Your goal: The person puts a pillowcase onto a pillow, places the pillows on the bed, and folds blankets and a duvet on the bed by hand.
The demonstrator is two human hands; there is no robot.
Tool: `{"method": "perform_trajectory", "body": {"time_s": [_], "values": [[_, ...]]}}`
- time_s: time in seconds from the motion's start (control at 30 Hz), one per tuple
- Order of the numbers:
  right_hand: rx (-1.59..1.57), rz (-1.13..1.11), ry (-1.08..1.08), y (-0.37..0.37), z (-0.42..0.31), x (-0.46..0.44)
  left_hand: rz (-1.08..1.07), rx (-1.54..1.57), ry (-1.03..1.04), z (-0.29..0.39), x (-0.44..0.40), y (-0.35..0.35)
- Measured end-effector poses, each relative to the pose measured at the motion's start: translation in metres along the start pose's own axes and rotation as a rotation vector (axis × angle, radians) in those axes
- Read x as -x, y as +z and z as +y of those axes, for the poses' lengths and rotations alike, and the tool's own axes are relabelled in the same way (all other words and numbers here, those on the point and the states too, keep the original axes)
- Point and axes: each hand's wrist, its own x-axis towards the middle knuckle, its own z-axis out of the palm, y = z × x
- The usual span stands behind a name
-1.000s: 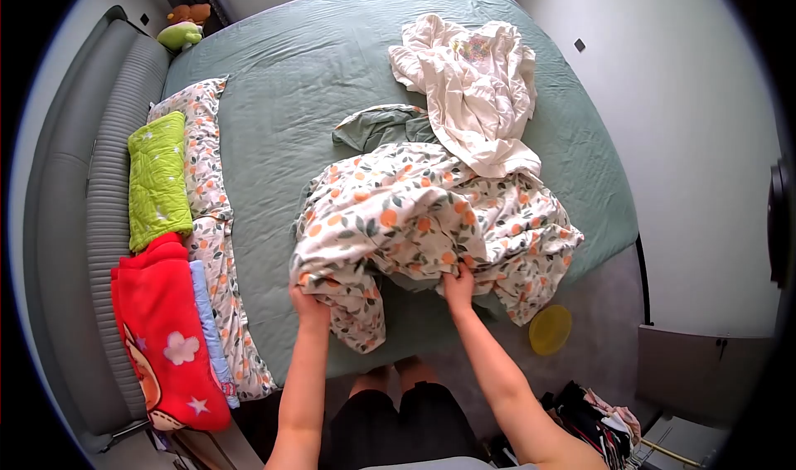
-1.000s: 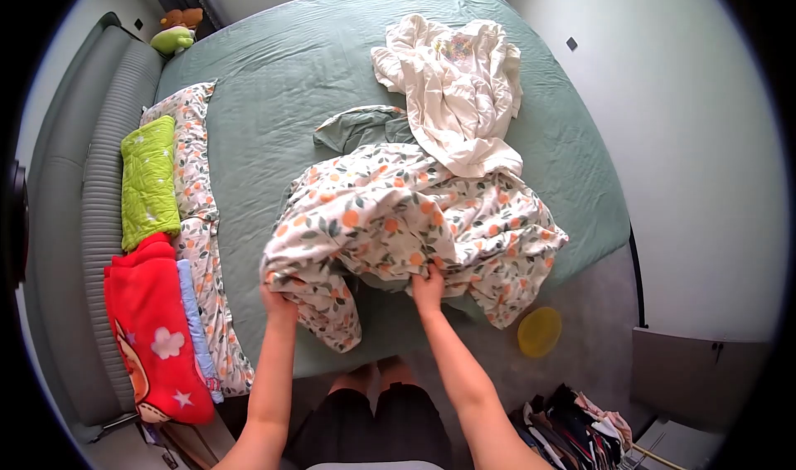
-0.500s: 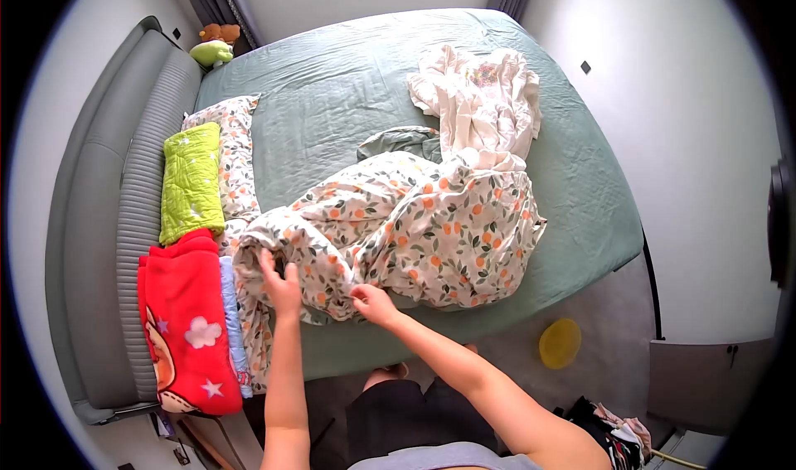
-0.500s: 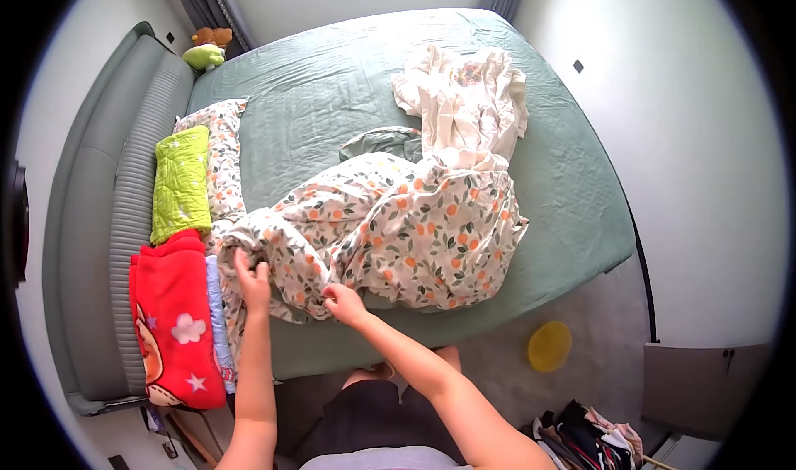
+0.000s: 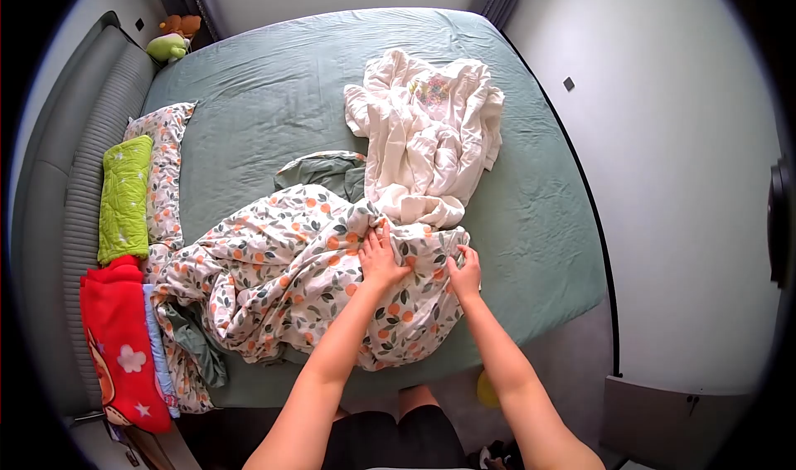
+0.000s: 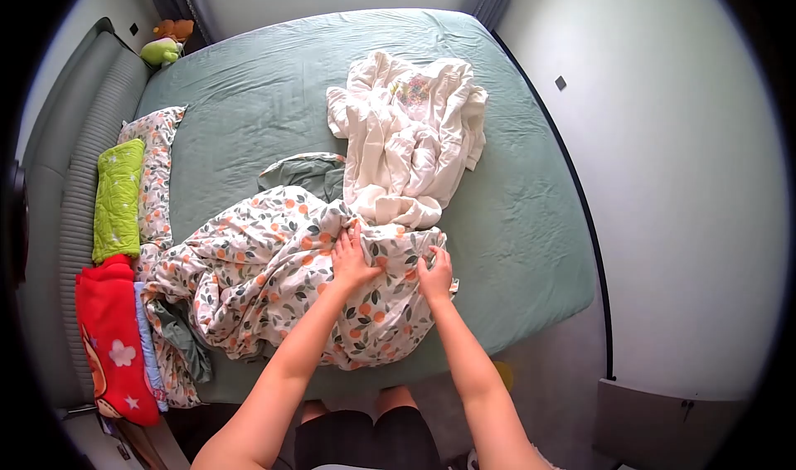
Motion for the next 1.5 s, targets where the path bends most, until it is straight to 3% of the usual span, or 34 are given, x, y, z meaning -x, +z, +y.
{"method": "perform_trajectory", "body": {"time_s": [0.07,0.17,0.23,0.37,0.43,0.5,0.57,0.67,0.73,0.77,0.83,0.9,0.97,1.07,1.13,1.17,1.23,1.3,1.33,1.37,1.43,1.5], "values": [[-0.005,-0.026,-0.030,0.000,0.020,-0.035,-0.092,-0.024,-0.100,-0.003,-0.020,0.016],[0.088,-0.112,0.002,0.028,0.043,-0.086,-0.051,0.001,-0.097,-0.015,-0.022,0.031],[0.203,-0.164,0.070,0.054,0.044,-0.110,0.077,0.230,-0.033,-0.018,-0.004,0.022],[0.156,-0.543,0.333,0.079,0.019,-0.131,0.044,0.315,0.180,-0.031,0.054,-0.022],[0.188,-0.406,0.318,0.086,0.019,-0.131,0.046,0.199,0.307,-0.051,0.079,-0.062],[-0.122,-0.123,0.215,0.085,0.029,-0.123,0.153,0.084,0.330,-0.090,0.093,-0.099],[-0.593,0.038,0.198,0.062,0.035,-0.115,0.284,-0.003,0.174,-0.154,0.102,-0.126],[-0.752,0.254,0.457,-0.016,0.003,-0.072,0.447,-0.238,-0.282,-0.252,0.114,-0.164],[-0.729,0.282,0.552,-0.048,0.017,-0.037,0.396,-0.298,-0.794,-0.288,0.111,-0.184],[-0.721,0.269,0.540,-0.059,0.022,-0.015,0.226,-0.245,-0.983,-0.305,0.108,-0.197],[-0.599,-0.031,0.528,-0.076,0.040,0.038,0.136,-0.238,-1.091,-0.298,0.103,-0.211],[-0.485,-0.304,0.404,-0.083,0.027,0.099,0.484,-0.180,-0.634,-0.315,0.107,-0.200],[-0.524,-0.499,0.381,-0.078,-0.005,0.163,0.772,-0.060,-0.125,-0.247,0.109,-0.206],[-0.612,-0.657,0.361,-0.066,-0.053,0.222,0.630,0.440,0.202,-0.111,0.124,-0.174],[-0.620,-0.714,0.328,-0.067,-0.073,0.233,0.241,0.650,0.221,-0.051,0.134,-0.119],[-0.603,-0.728,0.318,-0.073,-0.090,0.229,0.071,0.506,0.213,-0.027,0.139,-0.102],[-0.570,-0.739,0.213,-0.090,-0.104,0.214,-0.002,0.402,0.128,-0.009,0.130,-0.024],[-0.818,-0.635,0.257,-0.109,-0.100,0.207,-0.199,0.603,0.002,0.005,0.123,0.017],[-0.906,-0.591,0.299,-0.127,-0.097,0.200,-0.480,0.800,-0.052,0.011,0.113,0.026],[-0.994,-0.546,0.339,-0.148,-0.090,0.195,-0.269,0.524,-0.184,0.050,0.129,-0.007],[-1.052,-0.412,0.392,-0.184,-0.070,0.198,-0.672,0.575,-0.006,0.056,0.111,0.001],[-1.112,-0.112,0.512,-0.216,-0.047,0.204,-0.444,1.255,-0.334,0.103,0.126,0.005]]}}
